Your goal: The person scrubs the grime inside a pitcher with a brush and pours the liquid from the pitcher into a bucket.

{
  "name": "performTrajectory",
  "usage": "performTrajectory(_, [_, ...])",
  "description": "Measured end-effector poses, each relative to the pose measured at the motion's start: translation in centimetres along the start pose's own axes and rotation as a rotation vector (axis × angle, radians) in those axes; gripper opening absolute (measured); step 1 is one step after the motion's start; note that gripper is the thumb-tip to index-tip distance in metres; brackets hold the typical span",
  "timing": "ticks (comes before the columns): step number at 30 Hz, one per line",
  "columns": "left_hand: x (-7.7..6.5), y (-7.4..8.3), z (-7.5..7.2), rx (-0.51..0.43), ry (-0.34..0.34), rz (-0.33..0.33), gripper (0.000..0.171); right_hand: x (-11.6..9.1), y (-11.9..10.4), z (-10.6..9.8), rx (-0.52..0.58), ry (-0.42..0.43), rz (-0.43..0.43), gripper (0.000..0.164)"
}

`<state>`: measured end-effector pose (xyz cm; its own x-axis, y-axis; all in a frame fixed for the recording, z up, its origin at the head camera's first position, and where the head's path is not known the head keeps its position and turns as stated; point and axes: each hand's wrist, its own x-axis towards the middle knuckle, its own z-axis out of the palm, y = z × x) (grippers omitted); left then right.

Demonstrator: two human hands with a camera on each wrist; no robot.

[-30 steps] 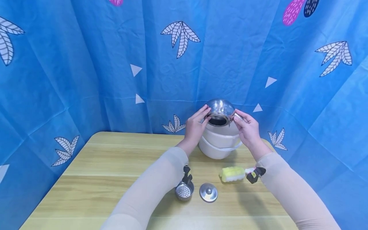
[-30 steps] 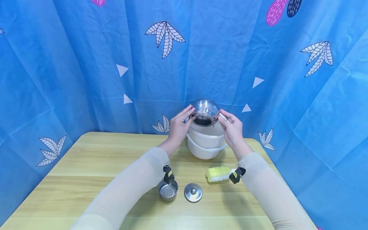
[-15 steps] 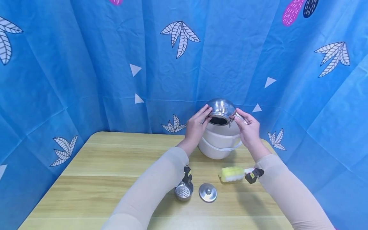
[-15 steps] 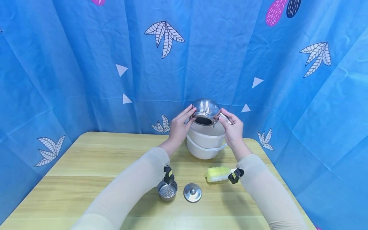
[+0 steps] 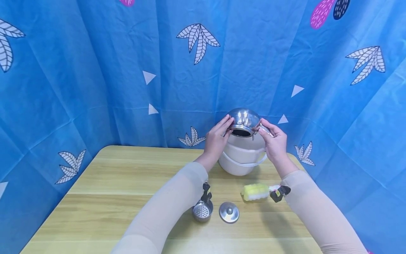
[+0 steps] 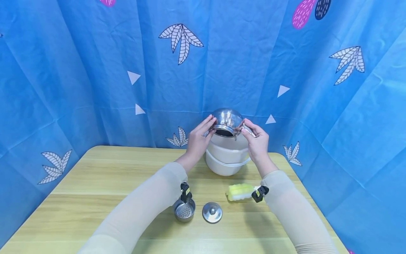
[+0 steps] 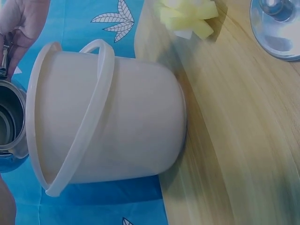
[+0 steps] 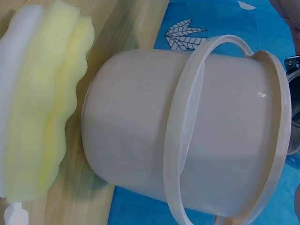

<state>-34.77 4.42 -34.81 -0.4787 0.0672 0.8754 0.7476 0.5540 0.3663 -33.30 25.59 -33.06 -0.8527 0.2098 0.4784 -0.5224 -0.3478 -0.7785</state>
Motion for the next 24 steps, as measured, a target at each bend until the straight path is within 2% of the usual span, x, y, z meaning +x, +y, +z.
performTrajectory(6, [-0.01,0.11,0.05,-0.006,-0.027,-0.028,0.049,0.03,0.02,-0.11,0.048,-0.007,-0.024,0.034])
performTrajectory(10, [-0.04,0.13,0.16,0.002,-0.030,-0.021,0.050,-0.04,0.04,-0.29,0.051,-0.012,-0.045,0.035])
performTrajectory(19, [-0.11,0.07,0.37,0.008,-0.032,-0.008,0.053,0.05,0.14,-0.43,0.020,-0.044,-0.135,0.037])
performTrajectory(24, [-0.18,0.10,0.43,0.017,-0.032,-0.012,0.054,0.00,0.05,-0.45,-0.007,-0.052,-0.155,0.034])
